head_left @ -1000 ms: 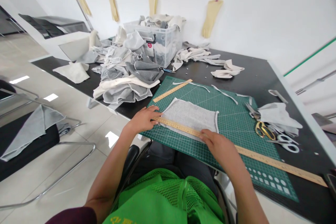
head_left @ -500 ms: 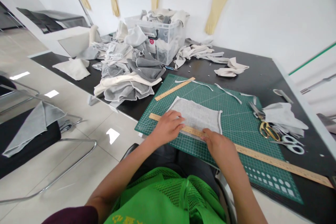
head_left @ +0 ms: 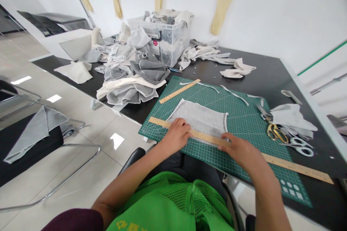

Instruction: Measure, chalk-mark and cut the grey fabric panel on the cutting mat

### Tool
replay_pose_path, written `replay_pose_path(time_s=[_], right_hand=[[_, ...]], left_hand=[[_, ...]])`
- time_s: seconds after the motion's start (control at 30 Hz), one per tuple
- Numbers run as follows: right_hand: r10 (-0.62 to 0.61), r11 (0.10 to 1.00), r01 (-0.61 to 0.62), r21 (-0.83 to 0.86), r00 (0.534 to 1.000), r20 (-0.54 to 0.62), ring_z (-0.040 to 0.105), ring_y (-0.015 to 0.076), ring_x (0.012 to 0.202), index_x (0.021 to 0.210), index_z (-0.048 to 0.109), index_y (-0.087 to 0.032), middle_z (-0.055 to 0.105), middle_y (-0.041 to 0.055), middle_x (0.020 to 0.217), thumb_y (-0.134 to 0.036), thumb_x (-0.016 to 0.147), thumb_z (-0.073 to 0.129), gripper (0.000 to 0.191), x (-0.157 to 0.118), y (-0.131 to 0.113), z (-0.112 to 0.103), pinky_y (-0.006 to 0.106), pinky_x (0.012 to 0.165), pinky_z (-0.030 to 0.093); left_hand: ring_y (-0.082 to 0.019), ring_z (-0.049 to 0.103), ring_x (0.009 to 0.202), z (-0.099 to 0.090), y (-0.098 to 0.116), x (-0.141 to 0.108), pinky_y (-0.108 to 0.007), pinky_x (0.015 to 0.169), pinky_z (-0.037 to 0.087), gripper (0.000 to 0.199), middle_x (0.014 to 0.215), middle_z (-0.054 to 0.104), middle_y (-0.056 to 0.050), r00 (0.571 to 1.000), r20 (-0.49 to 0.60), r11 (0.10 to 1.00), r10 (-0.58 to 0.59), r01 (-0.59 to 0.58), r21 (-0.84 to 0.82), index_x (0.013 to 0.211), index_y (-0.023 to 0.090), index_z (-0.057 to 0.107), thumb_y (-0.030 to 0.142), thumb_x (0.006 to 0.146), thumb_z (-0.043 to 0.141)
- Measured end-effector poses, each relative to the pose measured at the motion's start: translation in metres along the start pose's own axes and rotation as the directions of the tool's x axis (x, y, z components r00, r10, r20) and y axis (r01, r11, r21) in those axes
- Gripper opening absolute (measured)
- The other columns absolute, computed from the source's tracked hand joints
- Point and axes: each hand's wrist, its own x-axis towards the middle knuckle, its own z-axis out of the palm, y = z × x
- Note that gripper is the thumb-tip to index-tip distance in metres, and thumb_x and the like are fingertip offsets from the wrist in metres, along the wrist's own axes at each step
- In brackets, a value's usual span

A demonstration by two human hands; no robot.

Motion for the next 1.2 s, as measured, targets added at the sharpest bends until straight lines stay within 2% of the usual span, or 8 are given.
replay_pose_path(time_s=[0.1, 0.2, 0.3, 0.4, 0.6, 0.87, 1.0, 1.2], right_hand=[[0.032, 0.998, -0.034, 0.061, 0.999, 0.037, 0.069, 0.0246, 0.078, 0.119, 0.065, -0.028, 0.073, 0.0028, 0.08, -0.047, 0.091, 0.055, 0.035, 0.0, 0.022, -0.003, 0.028, 0.064, 0.038], [0.044, 0.997, -0.046, 0.063, 0.999, 0.03, 0.068, 0.0239, 0.078, 0.116, 0.065, -0.029, 0.072, 0.0022, 0.08, -0.042, 0.089, 0.056, 0.031, -0.001, 0.028, -0.003, 0.027, 0.064, 0.037], [0.055, 0.998, -0.056, 0.016, 0.998, 0.012, 0.068, 0.024, 0.077, 0.115, 0.065, -0.029, 0.073, 0.0031, 0.083, -0.038, 0.088, 0.057, 0.029, 0.0, 0.023, 0.0, 0.028, 0.064, 0.037], [0.029, 1.0, -0.029, 0.0, 1.0, -0.002, 0.068, 0.0243, 0.078, 0.118, 0.065, -0.028, 0.074, 0.0043, 0.084, -0.034, 0.089, 0.055, 0.031, 0.001, 0.017, 0.004, 0.029, 0.065, 0.038], [0.033, 0.999, -0.034, 0.028, 0.999, 0.029, 0.068, 0.0243, 0.076, 0.118, 0.064, -0.029, 0.073, 0.0035, 0.081, -0.034, 0.09, 0.055, 0.031, -0.001, 0.02, 0.003, 0.029, 0.065, 0.038], [0.093, 0.99, -0.096, 0.106, 0.995, 0.036, 0.067, 0.0243, 0.074, 0.11, 0.064, -0.028, 0.071, 0.0028, 0.077, -0.06, 0.096, 0.043, 0.041, 0.0, 0.018, -0.003, 0.029, 0.064, 0.037], [0.082, 0.992, -0.079, 0.095, 0.996, -0.034, 0.062, 0.0206, 0.069, 0.097, 0.063, -0.025, 0.067, 0.0014, 0.07, -0.052, 0.096, 0.046, 0.031, 0.007, 0.017, 0.002, 0.027, 0.06, 0.032], [0.05, 0.987, -0.037, 0.159, 0.996, -0.076, 0.059, 0.0181, 0.066, 0.096, 0.063, -0.025, 0.065, 0.0005, 0.071, -0.04, 0.096, 0.048, 0.021, 0.005, 0.023, 0.003, 0.026, 0.06, 0.029]], left_hand=[[-0.026, 0.054, 0.105, -0.011, 0.001, -0.001, -0.043, 0.092, 0.05, 0.008, 0.1, 0.058, -0.008, 0.999, 0.051, 0.994, 0.001, -0.007, 0.107, 0.086, 0.021, 0.063, 0.025, 0.093, 0.063], [-0.029, 0.055, 0.111, -0.016, 0.007, -0.004, -0.049, 0.098, 0.048, 0.006, 0.103, 0.061, -0.01, 0.998, 0.063, 0.975, -0.009, -0.005, 0.224, 0.09, 0.022, 0.065, 0.024, 0.093, 0.061], [-0.034, 0.043, 0.137, -0.01, 0.014, -0.009, -0.057, 0.113, 0.036, 0.02, 0.133, 0.058, -0.011, 0.998, 0.033, 0.972, 0.056, -0.062, 0.228, 0.112, 0.024, 0.066, 0.028, 0.093, 0.062], [-0.031, 0.028, 0.151, 0.002, 0.017, -0.009, -0.055, 0.123, 0.027, 0.042, 0.154, 0.046, -0.008, 0.98, 0.077, 0.974, 0.183, -0.192, 0.124, 0.137, 0.029, 0.055, 0.042, 0.097, 0.059], [-0.026, 0.042, 0.145, 0.014, 0.007, -0.001, -0.049, 0.125, 0.029, 0.032, 0.144, 0.058, -0.006, 0.979, 0.134, 0.987, 0.155, -0.158, 0.01, 0.132, 0.024, 0.06, 0.027, 0.104, 0.045], [-0.028, 0.041, 0.146, 0.015, 0.007, -0.001, -0.052, 0.123, 0.03, 0.035, 0.143, 0.059, -0.005, 0.973, 0.146, 0.983, 0.177, -0.183, 0.028, 0.132, 0.025, 0.061, 0.02, 0.102, 0.044], [-0.028, 0.04, 0.146, 0.015, 0.009, -0.002, -0.051, 0.123, 0.029, 0.035, 0.142, 0.059, -0.006, 0.974, 0.145, 0.982, 0.172, -0.18, 0.047, 0.131, 0.024, 0.061, 0.019, 0.102, 0.043], [-0.027, 0.039, 0.146, 0.015, 0.01, 0.0, -0.05, 0.123, 0.029, 0.041, 0.138, 0.059, -0.006, 0.966, 0.188, 0.975, 0.178, -0.199, 0.097, 0.128, 0.022, 0.06, 0.006, 0.096, 0.041]])
